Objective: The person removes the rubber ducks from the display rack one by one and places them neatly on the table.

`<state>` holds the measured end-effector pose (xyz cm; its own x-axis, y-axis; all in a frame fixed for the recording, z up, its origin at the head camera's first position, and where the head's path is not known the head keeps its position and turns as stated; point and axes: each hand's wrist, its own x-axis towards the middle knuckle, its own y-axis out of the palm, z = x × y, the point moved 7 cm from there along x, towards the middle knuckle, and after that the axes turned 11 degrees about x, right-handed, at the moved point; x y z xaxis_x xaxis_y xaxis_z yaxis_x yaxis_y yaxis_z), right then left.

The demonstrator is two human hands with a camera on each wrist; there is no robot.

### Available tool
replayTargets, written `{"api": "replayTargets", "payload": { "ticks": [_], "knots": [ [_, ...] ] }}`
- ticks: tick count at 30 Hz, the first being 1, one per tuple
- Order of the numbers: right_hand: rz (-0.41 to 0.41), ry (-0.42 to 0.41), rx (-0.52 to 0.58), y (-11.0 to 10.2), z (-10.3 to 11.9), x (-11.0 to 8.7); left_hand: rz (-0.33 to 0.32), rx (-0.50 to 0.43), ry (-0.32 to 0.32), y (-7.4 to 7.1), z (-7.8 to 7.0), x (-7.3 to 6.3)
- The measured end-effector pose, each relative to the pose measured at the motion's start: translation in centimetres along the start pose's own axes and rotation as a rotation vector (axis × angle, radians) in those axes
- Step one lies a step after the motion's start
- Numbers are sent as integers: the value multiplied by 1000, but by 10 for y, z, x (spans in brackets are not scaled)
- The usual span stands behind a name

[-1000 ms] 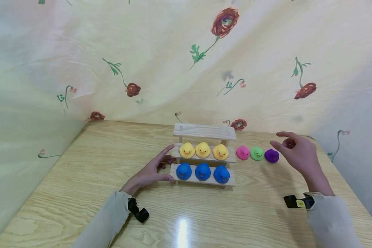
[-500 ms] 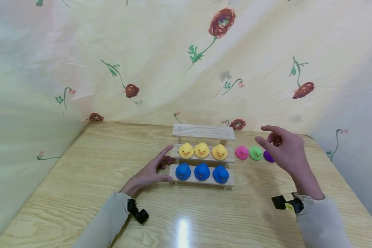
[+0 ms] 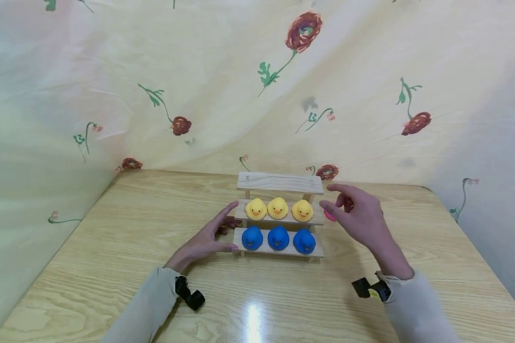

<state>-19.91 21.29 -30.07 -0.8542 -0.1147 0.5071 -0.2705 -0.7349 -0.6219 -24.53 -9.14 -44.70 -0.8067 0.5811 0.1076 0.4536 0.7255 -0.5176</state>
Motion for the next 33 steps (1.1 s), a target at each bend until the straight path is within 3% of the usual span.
{"api": "replayTargets", "payload": {
  "ticks": [6,12,24,33],
  "knots": [
    [99,21,-7,27,-2,-4,-4,-6,-6,0,1,-1],
    [130,26,-30,41,-1,-5,1,-8,6,0,-1,-1],
    [187,122,-106,50,-8,-7,6,-10,-6,1,-2,0],
    [187,119,-125,53,-10,-7,6,-11,-10,0,-3,0]
  ]
}}
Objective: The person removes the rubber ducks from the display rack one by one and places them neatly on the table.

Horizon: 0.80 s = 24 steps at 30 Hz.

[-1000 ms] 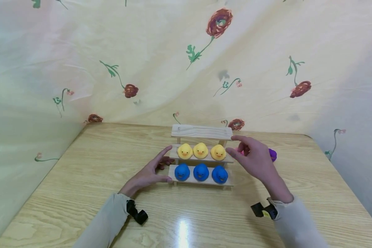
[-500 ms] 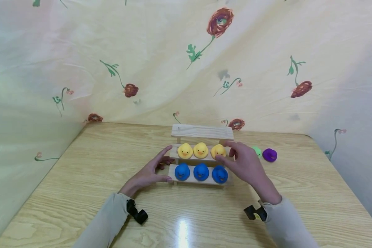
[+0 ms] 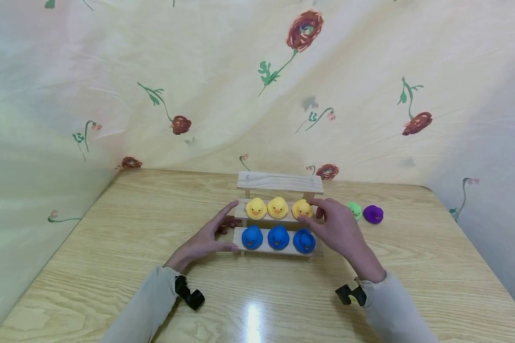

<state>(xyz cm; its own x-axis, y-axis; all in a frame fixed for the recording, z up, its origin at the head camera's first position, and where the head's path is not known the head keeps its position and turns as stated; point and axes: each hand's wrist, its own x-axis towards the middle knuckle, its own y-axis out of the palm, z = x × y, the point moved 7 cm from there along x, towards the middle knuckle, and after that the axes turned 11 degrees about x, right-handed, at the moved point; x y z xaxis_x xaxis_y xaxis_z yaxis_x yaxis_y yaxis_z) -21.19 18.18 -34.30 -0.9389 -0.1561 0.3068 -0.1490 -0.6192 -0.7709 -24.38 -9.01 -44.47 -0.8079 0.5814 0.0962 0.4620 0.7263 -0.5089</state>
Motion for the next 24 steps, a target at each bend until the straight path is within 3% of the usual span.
{"api": "replayTargets", "payload": {
  "ticks": [11,17,24],
  "knots": [
    [-59,-68,30,-16,6,1,2,0,4,0,-1,1],
    [-78,-64,49,-29,4,-1,0,-1,11,-1,-1,1],
    [-144,-125,49,-43,3,-5,-4,-3,12,-1,-1,1]
  ]
}}
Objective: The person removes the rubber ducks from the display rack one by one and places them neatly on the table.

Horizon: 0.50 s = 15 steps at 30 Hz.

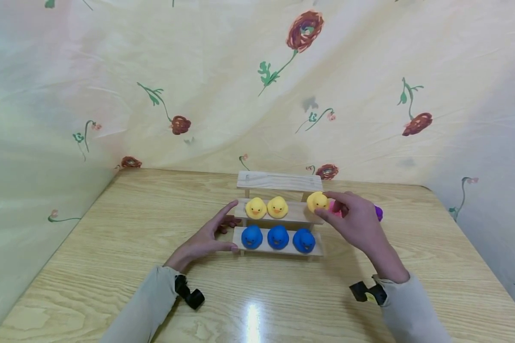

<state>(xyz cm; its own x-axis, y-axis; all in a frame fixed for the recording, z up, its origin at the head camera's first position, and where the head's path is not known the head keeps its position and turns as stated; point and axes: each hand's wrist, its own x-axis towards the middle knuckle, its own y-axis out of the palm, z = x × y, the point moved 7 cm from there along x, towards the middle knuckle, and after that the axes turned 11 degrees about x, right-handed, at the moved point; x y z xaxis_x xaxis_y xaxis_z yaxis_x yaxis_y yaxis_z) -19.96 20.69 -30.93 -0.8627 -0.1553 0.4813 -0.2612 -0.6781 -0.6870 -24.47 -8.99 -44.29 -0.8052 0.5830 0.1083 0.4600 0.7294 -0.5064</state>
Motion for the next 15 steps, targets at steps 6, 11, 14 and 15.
{"api": "replayTargets", "payload": {
  "ticks": [6,11,14,15],
  "knots": [
    [-46,-25,-17,-12,-2,-2,0,0,-5,0,1,1],
    [-65,-21,-14,-22,-9,-5,2,1,-7,0,2,2],
    [-77,-23,-13,-27,-13,-7,2,-3,-9,0,3,2],
    [-81,-22,-9,-29,-15,-8,1,-4,-9,-1,3,2]
  ]
}}
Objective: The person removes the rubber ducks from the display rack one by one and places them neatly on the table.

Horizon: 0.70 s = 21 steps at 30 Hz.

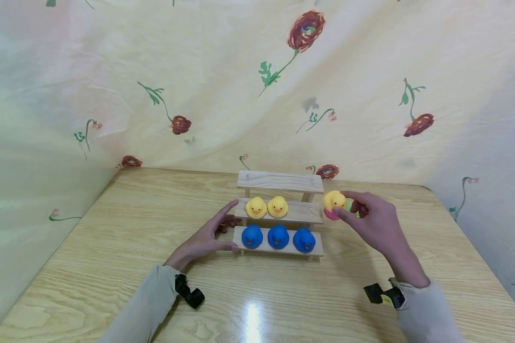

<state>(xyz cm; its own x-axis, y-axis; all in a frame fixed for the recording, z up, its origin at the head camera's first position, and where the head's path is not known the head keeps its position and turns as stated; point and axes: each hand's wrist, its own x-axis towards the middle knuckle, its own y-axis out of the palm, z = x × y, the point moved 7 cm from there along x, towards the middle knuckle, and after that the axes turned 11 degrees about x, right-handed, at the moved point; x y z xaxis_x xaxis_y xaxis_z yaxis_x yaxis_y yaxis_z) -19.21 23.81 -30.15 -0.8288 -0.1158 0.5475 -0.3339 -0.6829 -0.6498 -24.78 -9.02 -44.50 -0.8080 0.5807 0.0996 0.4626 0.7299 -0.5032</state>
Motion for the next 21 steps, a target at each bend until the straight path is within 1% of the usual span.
{"api": "replayTargets", "payload": {
  "ticks": [4,7,12,21],
  "knots": [
    [-6,6,-8,-5,-7,-3,1,-1,3,0,0,0],
    [3,38,-19,-6,-14,-5,1,-3,6,0,0,0],
    [35,101,-32,-6,-26,-10,3,-6,9,0,0,0],
    [93,151,-26,2,-45,-19,0,0,5,-1,-1,0]
  ]
}}
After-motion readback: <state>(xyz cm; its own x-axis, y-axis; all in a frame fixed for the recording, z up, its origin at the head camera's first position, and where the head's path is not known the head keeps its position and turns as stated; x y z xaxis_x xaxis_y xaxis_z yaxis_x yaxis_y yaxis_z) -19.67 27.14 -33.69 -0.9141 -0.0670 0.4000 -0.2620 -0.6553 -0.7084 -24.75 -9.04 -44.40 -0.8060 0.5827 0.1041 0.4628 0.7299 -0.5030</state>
